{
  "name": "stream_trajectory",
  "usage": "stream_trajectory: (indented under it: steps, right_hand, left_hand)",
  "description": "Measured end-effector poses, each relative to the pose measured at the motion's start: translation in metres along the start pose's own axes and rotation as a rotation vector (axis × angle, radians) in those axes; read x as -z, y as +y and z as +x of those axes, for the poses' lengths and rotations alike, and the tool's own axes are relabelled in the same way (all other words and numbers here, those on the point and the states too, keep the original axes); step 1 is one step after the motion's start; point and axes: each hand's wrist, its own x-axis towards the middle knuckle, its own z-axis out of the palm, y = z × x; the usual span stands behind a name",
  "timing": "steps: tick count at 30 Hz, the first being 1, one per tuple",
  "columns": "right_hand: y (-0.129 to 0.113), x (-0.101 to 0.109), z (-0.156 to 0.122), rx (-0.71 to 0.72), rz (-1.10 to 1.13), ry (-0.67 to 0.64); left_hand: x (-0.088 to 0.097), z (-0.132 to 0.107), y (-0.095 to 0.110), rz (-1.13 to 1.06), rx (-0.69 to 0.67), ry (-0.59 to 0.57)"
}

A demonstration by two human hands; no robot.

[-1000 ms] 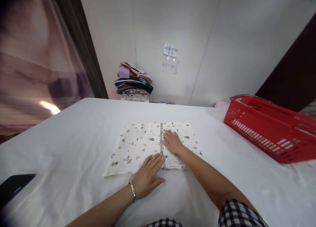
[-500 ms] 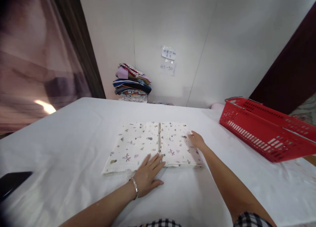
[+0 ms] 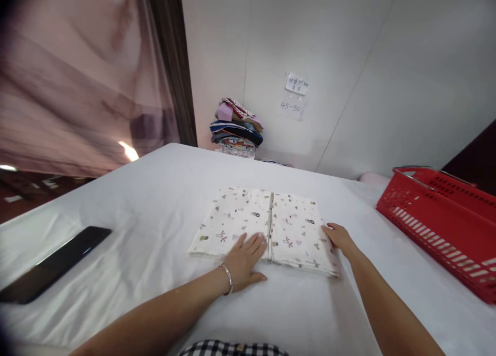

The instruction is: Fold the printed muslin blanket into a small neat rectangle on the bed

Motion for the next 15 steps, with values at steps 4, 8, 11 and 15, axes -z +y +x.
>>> stream_trajectory:
  steps: [4,8,11,15]
  right_hand:
    - [-0.011,-0.012,-0.017,0.328,-0.277,0.158]
    - [-0.024,-0.048,-0.060,0.681,-0.305,0.081]
    - [-0.028,-0.076,-0.090,0.884,-0.431,-0.087]
    - [-0.024,-0.095,-0.104,0.948,-0.589,-0.162]
  left_hand:
    - [-0.002,-0.002,0.001,-0.015,0.002,0.027]
    - [0.016,-0.003,-0.006,-0.002,0.079,0.085]
    - [0.040,-0.007,-0.026,0.057,0.242,0.144]
    - [0.072,-0.032,-0.065,0.078,0.570,0.218]
